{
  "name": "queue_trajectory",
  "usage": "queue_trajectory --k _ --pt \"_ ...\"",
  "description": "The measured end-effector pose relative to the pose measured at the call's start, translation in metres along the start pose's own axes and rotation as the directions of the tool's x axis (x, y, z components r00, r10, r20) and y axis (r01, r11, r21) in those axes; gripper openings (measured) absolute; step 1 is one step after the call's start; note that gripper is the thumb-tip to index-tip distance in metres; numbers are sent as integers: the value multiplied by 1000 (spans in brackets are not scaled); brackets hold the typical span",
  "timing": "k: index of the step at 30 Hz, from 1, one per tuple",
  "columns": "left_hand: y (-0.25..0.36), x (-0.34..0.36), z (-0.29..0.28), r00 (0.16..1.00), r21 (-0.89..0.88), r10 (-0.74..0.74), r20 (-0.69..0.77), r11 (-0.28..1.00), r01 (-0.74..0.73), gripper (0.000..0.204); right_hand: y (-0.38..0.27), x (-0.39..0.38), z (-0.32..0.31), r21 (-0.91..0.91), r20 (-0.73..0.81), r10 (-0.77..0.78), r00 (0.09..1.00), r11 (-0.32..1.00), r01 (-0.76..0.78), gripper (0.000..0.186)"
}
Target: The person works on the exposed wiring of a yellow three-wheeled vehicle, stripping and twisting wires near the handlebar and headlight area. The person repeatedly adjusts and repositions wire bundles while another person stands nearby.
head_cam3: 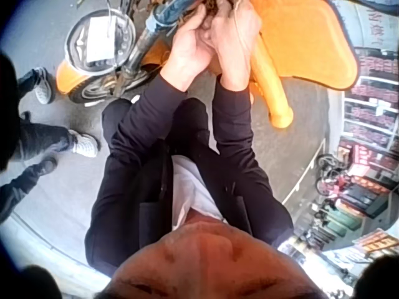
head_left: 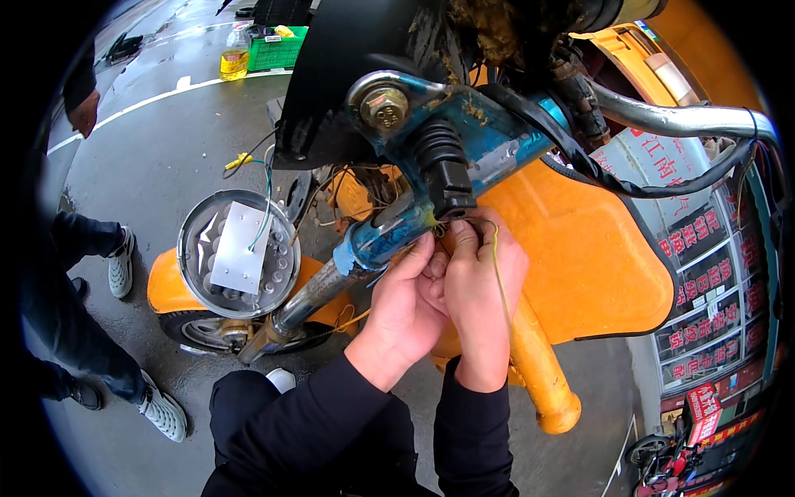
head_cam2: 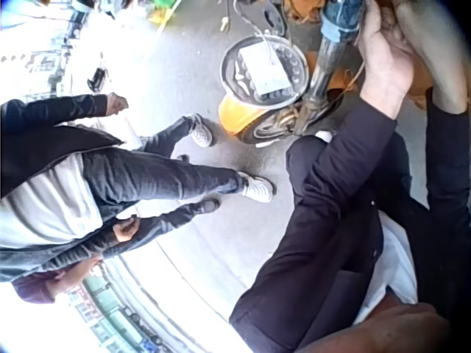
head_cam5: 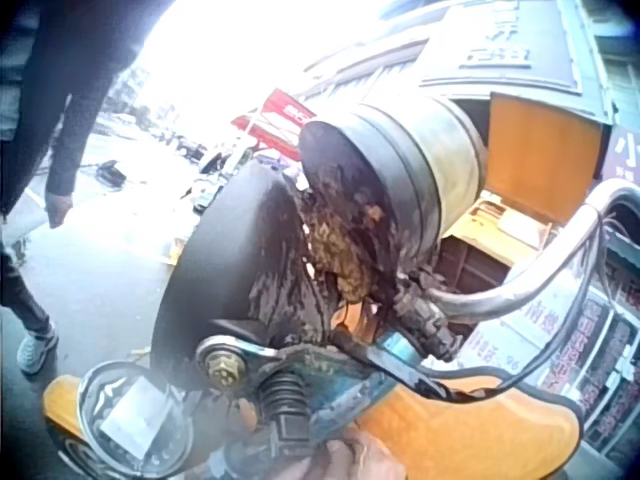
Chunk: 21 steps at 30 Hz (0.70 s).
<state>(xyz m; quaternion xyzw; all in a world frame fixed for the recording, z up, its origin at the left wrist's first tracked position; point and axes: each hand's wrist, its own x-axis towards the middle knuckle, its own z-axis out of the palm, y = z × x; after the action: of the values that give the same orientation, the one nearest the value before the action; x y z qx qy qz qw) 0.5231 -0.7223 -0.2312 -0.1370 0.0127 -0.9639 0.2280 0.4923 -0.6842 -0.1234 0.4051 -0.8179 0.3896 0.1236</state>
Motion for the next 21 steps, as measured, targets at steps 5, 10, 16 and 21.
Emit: queue_trajectory --k 5,10,16,21 --pt "-7 -3 23 986 33 53 -158 998 -49 24 17 1 4 6 -42 -82 996 997 83 13" --pt "4 -4 24 974 158 57 -221 987 -22 19 16 6 1 -13 -12 -136 991 991 136 13" --pt "-1 -9 37 936 261 164 -312 962 -82 8 15 10 1 60 55 -112 992 992 109 14" --pt "-2 -6 35 866 465 318 -386 878 -115 7 8 3 -4 198 51 49 997 979 -58 13"
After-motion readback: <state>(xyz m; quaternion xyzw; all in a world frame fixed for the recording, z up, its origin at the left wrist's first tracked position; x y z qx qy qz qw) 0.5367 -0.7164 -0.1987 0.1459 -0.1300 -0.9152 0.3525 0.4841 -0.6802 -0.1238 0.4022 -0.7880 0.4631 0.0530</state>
